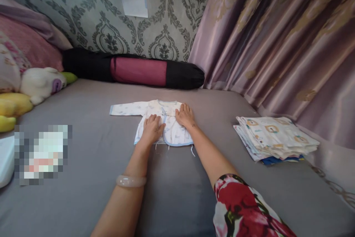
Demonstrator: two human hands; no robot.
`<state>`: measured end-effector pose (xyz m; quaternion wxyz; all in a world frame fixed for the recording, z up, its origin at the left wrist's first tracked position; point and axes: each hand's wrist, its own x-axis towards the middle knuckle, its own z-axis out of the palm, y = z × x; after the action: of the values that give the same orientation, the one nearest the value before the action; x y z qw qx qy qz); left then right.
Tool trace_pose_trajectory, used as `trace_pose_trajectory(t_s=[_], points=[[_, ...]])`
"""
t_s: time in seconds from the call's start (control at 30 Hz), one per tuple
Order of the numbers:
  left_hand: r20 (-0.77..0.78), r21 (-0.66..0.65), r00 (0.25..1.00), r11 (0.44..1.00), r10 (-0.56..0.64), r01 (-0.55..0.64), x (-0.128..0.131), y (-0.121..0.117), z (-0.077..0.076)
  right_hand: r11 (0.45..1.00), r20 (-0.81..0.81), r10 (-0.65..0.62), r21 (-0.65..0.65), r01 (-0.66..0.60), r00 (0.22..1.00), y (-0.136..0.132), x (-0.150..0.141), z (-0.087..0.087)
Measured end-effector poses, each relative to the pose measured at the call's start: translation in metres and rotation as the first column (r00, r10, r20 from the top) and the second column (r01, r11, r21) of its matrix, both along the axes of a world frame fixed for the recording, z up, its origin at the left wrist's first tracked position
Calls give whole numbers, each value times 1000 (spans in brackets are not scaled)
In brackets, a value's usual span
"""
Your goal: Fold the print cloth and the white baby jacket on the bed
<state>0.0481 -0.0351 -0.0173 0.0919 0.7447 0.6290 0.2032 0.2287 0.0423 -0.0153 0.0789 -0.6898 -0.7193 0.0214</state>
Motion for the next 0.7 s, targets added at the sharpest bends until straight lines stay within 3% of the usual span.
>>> trace_pose_trajectory(t_s=[0.2,0.3,0.5,0.7], points=[[38,53,999,999,6,-8,0,4,-6,992,-37,2,-128,-7,999,4,-1,17],[58,102,998,995,3,-9,-1,6,-9,995,-67,5,-103,-12,998,4,-12,22],[64,142,998,989,20,-29,-5,8,-13,989,-66,-122,-96,115,990,2,-34,10],[38,96,999,995,34,-37,-4,6,-11,991,-52,-100,-96,95,994,4,-31,5]])
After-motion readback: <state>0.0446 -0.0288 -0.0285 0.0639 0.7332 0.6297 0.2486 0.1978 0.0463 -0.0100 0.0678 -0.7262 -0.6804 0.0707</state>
